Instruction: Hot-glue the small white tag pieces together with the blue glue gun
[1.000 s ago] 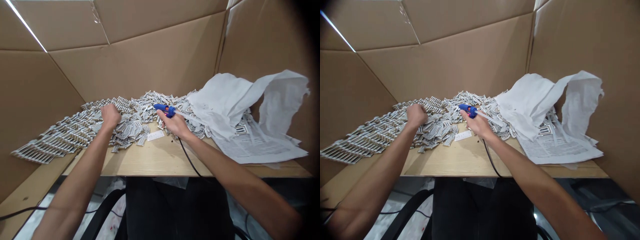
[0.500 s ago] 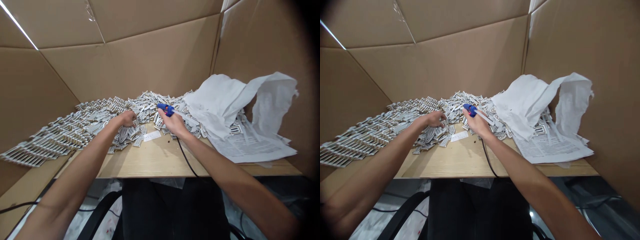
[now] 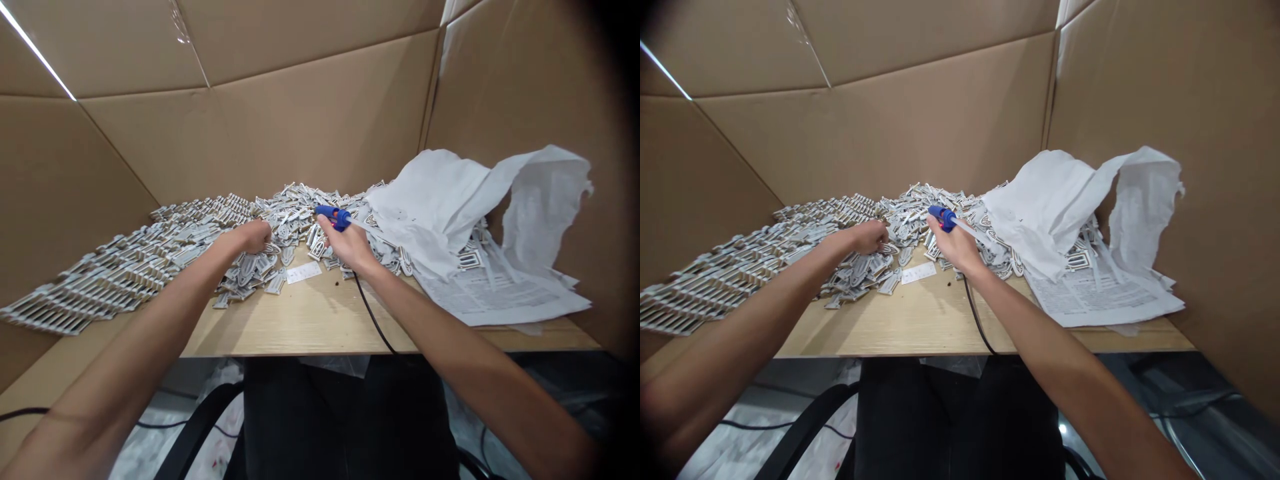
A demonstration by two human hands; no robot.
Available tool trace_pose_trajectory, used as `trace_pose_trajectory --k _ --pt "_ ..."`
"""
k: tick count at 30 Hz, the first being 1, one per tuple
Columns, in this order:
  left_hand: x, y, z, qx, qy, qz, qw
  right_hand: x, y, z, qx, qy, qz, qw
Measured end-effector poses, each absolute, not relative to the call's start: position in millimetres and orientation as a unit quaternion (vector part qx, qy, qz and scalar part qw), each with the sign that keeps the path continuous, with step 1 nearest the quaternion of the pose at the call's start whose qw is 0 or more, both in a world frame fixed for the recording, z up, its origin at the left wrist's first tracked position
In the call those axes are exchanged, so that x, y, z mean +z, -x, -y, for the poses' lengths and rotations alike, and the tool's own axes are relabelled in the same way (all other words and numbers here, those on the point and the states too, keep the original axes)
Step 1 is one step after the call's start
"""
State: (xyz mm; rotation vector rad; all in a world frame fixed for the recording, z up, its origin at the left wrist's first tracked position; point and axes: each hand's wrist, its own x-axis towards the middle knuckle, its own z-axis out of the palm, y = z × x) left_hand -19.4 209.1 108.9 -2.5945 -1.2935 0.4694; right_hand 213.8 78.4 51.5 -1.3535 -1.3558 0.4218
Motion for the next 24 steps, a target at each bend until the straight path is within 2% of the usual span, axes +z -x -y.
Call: trace_pose_trajectory --k 10,14,24 --pt "110 18 -208 0.147 0.847 0.495 0.127 52 -214 -77 0.19 0.58 0.561 0.559" --pt "104 14 -210 0.131 0.854 0.493 0.105 52 -214 -77 0.179 0.576 0.57 0.558" --pt "95 -38 -176 0.203 0.79 0.571 0.09 51 -214 -79 0.185 0.586 0.569 0.547"
